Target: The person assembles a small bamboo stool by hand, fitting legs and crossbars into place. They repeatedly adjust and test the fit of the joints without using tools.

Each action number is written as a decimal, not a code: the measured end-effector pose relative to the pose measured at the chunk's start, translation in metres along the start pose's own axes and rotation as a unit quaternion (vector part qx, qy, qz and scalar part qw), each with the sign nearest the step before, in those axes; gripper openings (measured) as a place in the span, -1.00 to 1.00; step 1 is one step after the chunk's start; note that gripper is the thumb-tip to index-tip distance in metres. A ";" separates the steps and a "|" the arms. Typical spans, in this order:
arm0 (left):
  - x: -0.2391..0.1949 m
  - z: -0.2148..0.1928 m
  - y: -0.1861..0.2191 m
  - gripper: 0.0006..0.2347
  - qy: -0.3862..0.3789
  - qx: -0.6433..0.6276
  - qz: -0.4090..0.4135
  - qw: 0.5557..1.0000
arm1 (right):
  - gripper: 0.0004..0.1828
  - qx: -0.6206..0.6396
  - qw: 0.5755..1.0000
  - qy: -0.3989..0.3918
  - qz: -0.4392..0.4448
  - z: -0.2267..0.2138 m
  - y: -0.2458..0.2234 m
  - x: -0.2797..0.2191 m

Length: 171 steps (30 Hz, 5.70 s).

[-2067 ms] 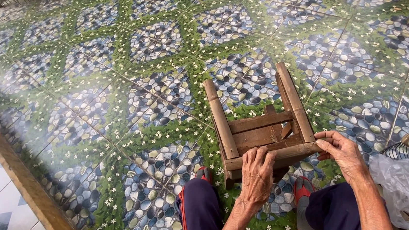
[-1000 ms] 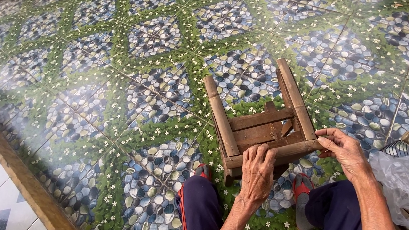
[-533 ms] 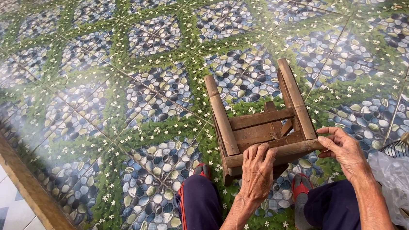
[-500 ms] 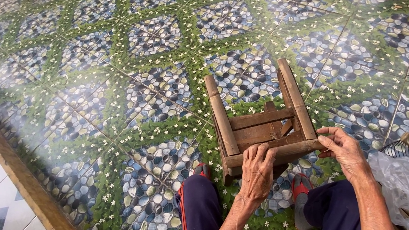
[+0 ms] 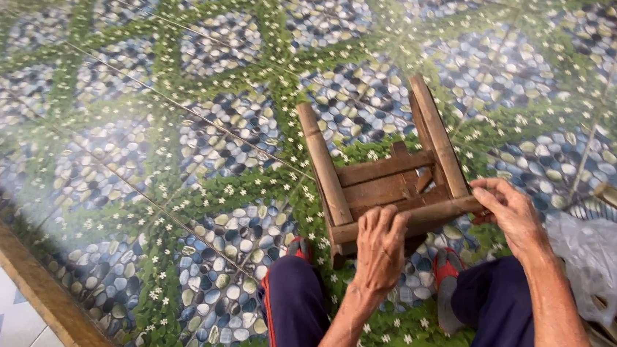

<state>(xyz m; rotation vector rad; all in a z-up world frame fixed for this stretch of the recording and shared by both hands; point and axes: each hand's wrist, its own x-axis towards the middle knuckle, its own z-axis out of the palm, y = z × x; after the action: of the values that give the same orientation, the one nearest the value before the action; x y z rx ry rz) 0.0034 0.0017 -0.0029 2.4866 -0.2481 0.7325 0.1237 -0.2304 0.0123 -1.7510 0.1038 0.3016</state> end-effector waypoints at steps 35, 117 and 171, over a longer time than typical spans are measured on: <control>0.002 0.006 -0.002 -0.84 0.009 0.037 0.011 0.999 | -0.53 0.075 0.992 -0.084 -0.057 -0.016 0.012 0.001; -0.012 0.019 0.024 -0.81 0.126 -0.101 0.132 0.978 | -0.41 0.101 0.975 0.168 -0.105 0.015 0.009 0.009; -0.075 0.101 -0.020 -0.58 -0.470 0.035 0.013 0.882 | -0.49 0.111 0.945 0.254 -0.170 0.068 0.034 0.039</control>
<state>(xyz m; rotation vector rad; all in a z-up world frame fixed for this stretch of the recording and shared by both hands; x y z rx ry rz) -0.0073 -0.0337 -0.1248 2.7139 -0.5972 -0.5345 0.1433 -0.1668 -0.0418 -1.5508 0.1958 -0.4070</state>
